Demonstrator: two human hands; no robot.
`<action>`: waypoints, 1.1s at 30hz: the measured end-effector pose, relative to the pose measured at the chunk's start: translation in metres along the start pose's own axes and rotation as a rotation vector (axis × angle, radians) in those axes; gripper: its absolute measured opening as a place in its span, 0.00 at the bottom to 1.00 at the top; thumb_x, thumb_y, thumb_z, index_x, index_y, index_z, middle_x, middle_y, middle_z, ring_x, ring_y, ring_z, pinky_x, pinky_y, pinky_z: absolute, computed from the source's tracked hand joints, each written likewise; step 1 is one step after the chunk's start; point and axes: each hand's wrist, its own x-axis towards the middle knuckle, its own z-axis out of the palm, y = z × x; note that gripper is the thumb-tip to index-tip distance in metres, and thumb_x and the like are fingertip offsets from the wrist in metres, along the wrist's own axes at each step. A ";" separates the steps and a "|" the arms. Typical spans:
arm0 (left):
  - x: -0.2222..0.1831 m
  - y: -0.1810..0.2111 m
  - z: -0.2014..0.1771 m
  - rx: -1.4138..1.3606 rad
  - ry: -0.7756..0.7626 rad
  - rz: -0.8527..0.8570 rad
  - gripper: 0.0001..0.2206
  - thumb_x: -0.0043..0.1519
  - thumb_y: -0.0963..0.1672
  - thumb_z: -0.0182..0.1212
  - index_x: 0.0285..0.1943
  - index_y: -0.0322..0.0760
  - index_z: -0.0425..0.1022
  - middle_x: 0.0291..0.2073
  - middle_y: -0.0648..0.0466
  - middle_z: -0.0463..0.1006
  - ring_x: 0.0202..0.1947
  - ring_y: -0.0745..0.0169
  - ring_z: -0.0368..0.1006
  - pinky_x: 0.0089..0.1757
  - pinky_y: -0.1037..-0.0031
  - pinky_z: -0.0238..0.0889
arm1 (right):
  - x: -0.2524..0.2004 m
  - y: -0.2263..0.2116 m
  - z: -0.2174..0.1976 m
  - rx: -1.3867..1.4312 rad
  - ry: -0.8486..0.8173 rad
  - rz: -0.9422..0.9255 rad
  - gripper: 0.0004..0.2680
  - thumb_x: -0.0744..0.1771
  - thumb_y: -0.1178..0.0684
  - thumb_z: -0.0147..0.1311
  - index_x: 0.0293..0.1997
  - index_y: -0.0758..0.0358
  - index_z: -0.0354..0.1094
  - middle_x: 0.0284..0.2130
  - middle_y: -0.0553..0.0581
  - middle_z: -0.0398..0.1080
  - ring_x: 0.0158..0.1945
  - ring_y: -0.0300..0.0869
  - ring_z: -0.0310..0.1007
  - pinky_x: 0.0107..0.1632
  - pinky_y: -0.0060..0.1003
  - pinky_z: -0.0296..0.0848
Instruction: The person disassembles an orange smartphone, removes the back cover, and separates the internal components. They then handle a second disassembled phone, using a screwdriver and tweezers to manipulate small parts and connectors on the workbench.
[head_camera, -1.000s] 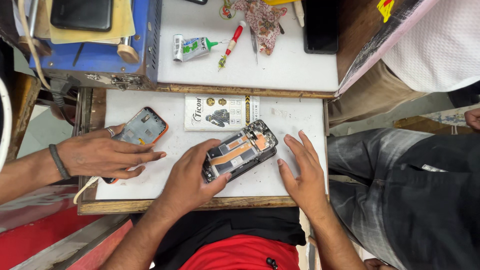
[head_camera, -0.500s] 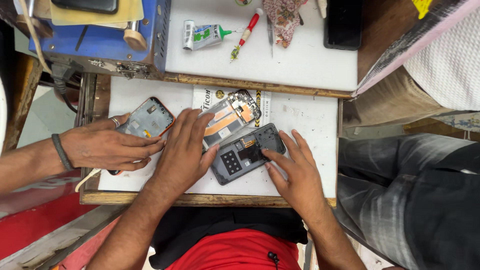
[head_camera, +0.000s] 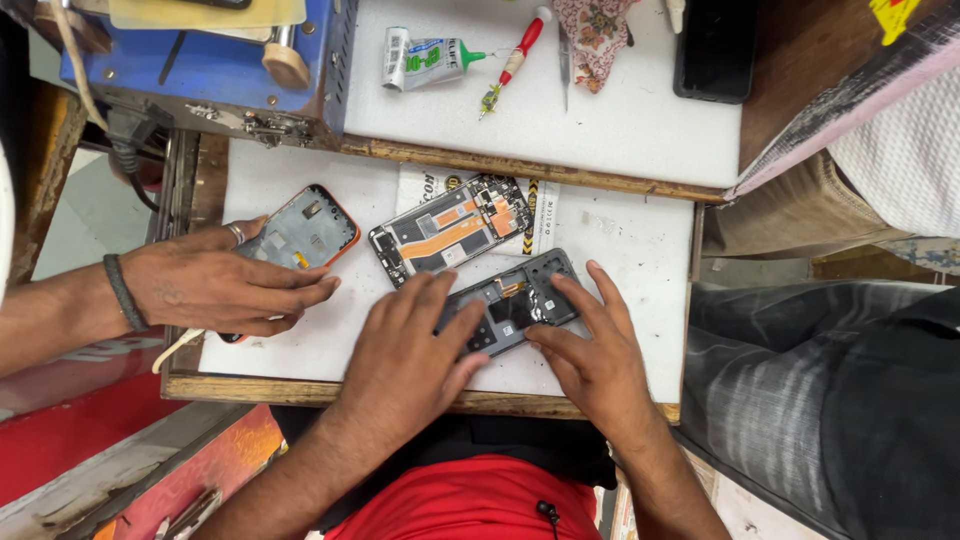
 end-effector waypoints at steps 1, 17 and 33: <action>-0.001 0.000 0.001 -0.021 -0.014 0.004 0.28 0.53 0.52 0.71 0.60 0.35 0.73 0.60 0.35 0.67 0.62 0.34 0.63 0.56 0.49 0.59 | 0.000 0.000 -0.002 0.014 0.000 0.003 0.09 0.59 0.58 0.69 0.40 0.51 0.79 0.63 0.60 0.66 0.73 0.66 0.54 0.69 0.55 0.64; 0.000 -0.001 0.005 -0.087 -0.118 -0.007 0.23 0.49 0.48 0.75 0.51 0.34 0.78 0.58 0.37 0.67 0.60 0.38 0.63 0.55 0.51 0.61 | 0.002 -0.001 0.000 -0.004 -0.095 0.078 0.09 0.59 0.50 0.70 0.39 0.53 0.81 0.66 0.64 0.60 0.75 0.67 0.45 0.69 0.59 0.60; -0.010 0.008 -0.004 0.075 -0.076 0.046 0.14 0.52 0.44 0.68 0.44 0.33 0.78 0.60 0.38 0.69 0.55 0.43 0.67 0.50 0.56 0.64 | 0.011 -0.010 -0.012 -0.127 -0.128 0.043 0.10 0.58 0.48 0.70 0.39 0.50 0.82 0.67 0.70 0.55 0.73 0.72 0.43 0.69 0.64 0.57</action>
